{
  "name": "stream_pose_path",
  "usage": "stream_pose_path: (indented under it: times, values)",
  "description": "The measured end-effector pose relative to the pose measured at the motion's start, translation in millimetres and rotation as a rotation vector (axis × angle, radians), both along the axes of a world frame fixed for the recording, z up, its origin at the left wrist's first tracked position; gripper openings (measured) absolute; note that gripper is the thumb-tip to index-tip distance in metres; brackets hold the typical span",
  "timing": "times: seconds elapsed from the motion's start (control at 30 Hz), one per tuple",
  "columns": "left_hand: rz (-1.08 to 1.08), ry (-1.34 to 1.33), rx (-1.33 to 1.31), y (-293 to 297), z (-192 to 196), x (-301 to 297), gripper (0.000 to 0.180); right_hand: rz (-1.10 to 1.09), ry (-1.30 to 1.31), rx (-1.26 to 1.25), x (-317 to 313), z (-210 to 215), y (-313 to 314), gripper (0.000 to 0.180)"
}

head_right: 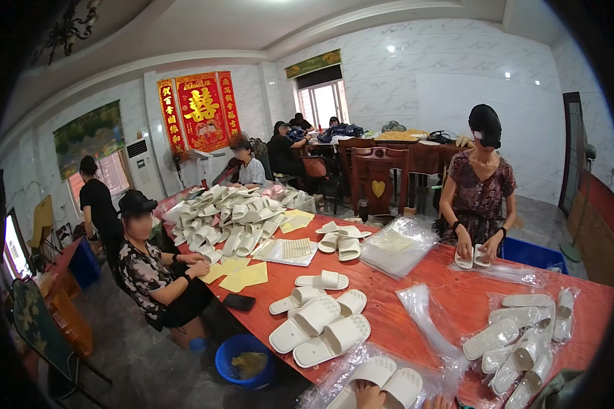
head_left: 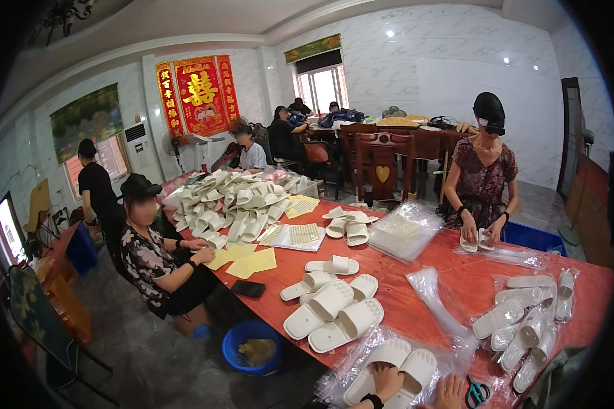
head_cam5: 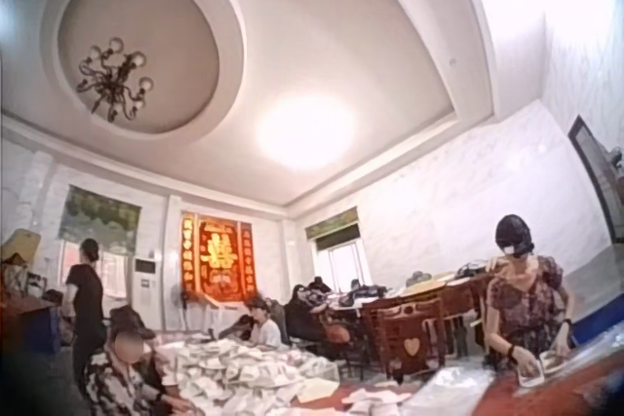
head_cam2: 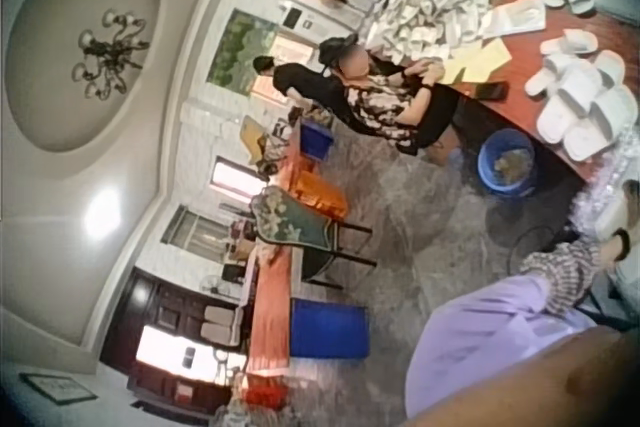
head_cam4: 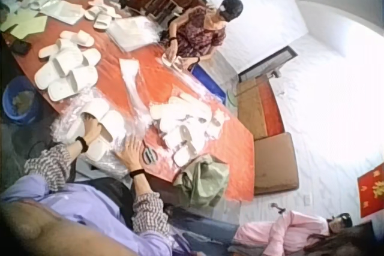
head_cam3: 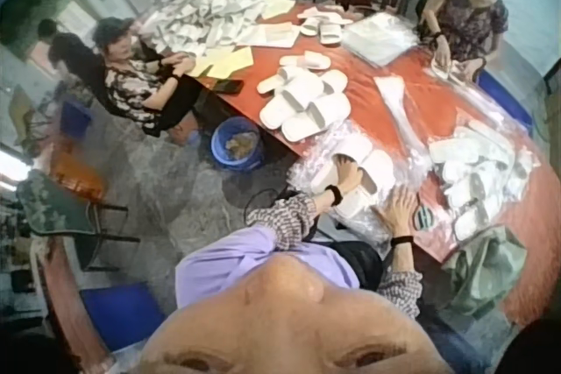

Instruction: Packaging pairs of white slippers into clear plastic bags for shipping.

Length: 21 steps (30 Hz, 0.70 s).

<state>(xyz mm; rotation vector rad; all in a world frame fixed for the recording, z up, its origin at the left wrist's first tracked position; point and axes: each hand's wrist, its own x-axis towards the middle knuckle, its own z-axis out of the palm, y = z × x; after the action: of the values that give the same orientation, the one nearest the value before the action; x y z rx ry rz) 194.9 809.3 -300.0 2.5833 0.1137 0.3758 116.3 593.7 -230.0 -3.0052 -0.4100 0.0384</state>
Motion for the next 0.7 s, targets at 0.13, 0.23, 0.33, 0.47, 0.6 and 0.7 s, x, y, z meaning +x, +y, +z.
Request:
stream_pose_path:
  times: [0.13,0.23,0.33,0.47,0.6,0.7]
  values:
    - [-0.016,-0.003,-0.014,-3.0,-4.2,-2.5,0.034,0.014,-0.071,-0.023,-1.1,-25.0,-10.2,0.113]
    - [-0.037,0.036,-0.03,-2.3,0.8,-3.0,0.034,0.004,-0.049,-0.038,0.6,-23.3,-12.0,0.112]
    - [0.005,-0.072,-0.023,-4.8,-1.4,-3.9,0.034,0.042,-0.028,0.041,15.0,-10.2,-9.5,0.111]
    - [-0.053,0.04,-0.032,-7.3,20.4,-7.3,0.035,0.025,-0.003,0.04,11.2,37.2,9.3,0.11]
    - [-0.04,0.101,-0.01,-4.0,-4.7,-6.0,0.035,0.012,-0.007,-0.041,7.1,22.6,8.1,0.112]
    - [0.021,-0.076,-0.011,-10.2,-2.0,-10.2,0.035,0.004,-0.074,-0.032,-2.9,29.5,8.7,0.105]
